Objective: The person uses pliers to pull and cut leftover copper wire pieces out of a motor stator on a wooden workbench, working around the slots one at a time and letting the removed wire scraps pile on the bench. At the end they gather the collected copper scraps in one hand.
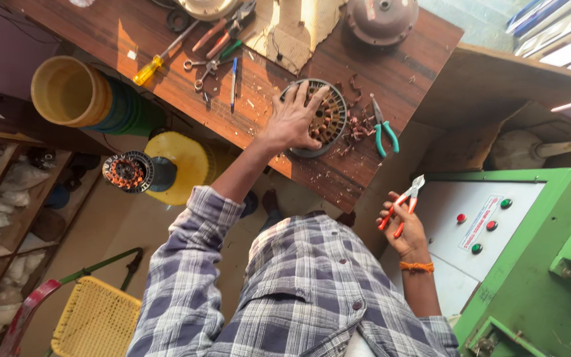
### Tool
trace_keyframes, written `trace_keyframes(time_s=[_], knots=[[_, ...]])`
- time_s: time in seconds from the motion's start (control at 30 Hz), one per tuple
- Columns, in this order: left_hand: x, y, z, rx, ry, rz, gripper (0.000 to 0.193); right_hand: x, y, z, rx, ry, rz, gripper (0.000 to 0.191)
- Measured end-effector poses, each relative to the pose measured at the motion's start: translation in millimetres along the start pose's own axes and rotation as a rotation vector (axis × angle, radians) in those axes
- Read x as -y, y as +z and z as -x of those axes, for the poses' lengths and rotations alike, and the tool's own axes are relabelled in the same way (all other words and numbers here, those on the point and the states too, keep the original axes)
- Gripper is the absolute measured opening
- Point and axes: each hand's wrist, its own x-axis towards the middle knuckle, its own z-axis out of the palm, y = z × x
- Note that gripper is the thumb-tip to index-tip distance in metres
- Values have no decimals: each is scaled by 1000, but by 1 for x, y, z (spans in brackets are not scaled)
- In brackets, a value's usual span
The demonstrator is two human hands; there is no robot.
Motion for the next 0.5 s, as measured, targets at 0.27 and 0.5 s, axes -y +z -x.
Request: trace_keyframes(time_s=[0.27, 0.5], knots=[[53, -35, 43, -473, 47, 262, 69, -3, 34, 14, -76, -147, 412, 47], [-5, -69, 133, -243, 660, 849, 34, -24, 49, -17, -198, -261, 358, 54]])
